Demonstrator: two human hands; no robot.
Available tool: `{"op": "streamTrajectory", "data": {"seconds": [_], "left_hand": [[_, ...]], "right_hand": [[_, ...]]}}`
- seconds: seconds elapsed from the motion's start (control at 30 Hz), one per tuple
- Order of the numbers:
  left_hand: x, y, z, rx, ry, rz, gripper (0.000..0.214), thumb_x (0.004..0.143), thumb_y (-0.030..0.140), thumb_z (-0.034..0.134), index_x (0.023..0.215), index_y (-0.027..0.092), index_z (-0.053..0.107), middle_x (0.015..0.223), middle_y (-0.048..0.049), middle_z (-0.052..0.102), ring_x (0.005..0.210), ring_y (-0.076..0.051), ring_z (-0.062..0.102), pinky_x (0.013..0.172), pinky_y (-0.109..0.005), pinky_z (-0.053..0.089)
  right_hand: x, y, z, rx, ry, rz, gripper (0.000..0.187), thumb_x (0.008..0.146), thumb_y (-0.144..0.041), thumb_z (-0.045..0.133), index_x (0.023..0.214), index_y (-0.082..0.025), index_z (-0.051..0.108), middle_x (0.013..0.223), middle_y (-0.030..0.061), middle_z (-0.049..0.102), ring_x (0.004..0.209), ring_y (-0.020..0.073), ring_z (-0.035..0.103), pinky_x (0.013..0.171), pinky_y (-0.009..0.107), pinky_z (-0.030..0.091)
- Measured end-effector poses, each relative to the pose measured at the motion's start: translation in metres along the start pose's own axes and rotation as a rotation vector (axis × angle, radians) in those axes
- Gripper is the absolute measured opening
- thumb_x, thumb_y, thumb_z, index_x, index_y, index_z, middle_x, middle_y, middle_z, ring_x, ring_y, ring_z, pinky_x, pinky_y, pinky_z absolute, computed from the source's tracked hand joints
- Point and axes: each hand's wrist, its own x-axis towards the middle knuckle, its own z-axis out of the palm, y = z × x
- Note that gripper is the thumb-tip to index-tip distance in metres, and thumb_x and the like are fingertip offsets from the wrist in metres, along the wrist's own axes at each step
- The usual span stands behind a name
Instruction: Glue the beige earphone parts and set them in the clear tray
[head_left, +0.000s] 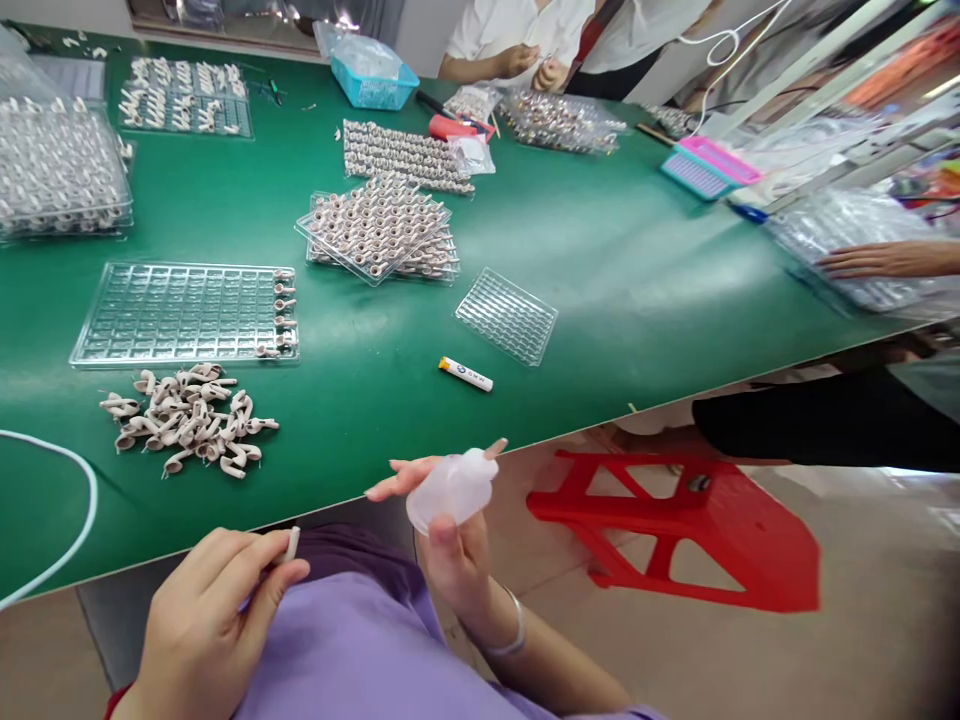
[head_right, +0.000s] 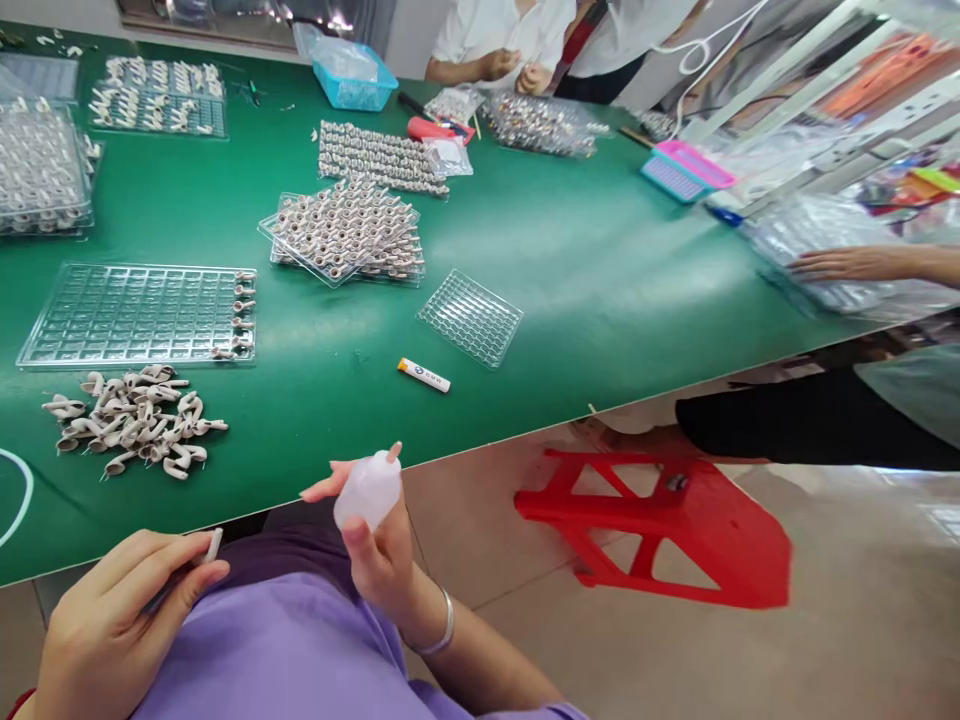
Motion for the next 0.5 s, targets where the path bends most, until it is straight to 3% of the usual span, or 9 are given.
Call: {"op": "streamTrajectory", "data": {"seconds": [0.13,0.27,0.4,0.5], "left_hand": [[0.001,0.002,0.0,0.028,-0.007,0.013,0.009,0.09,0.02,0.061,0.096,0.016,0.066,0.079,-0.0016,0.071,0.067,-0.011,0.064,0.066,-0.022,0.051],[0.001,0.004,-0.001,0.043,-0.015,0.011,0.008,0.09,0.018,0.061,0.095,0.016,0.066,0.079,-0.0014,0.071,0.067,-0.012,0.065,0.066,-0.023,0.051],[0.002,0.004,-0.001,0.05,-0.006,0.016,0.008,0.091,0.02,0.059,0.092,0.016,0.066,0.077,-0.0014,0.07,0.065,-0.012,0.064,0.063,-0.023,0.051],[0.002,0.005,-0.001,0.05,-0.012,0.02,0.008,0.091,0.02,0.06,0.093,0.016,0.067,0.077,-0.0018,0.071,0.065,-0.012,0.064,0.064,-0.023,0.051]], "right_hand": [[0.003,-0.017,0.027,0.06,-0.196,-0.234,0.043,0.086,-0.065,0.05,0.111,-0.03,0.048,0.097,0.0024,0.065,0.088,0.027,0.073,0.111,0.057,0.031],[0.004,-0.018,0.038,0.047,-0.421,-0.338,0.047,0.087,-0.061,0.052,0.12,-0.03,0.04,0.106,0.0052,0.064,0.097,0.0266,0.072,0.114,0.055,0.025],[0.008,-0.016,0.037,-0.1,-0.454,-0.376,0.048,0.088,-0.06,0.051,0.121,-0.027,0.038,0.11,0.008,0.064,0.105,0.0271,0.068,0.116,0.056,0.023],[0.015,-0.017,0.033,-0.176,-0.369,-0.37,0.043,0.093,-0.057,0.046,0.122,-0.027,0.038,0.116,0.0083,0.061,0.111,0.0272,0.065,0.117,0.057,0.019]]}}
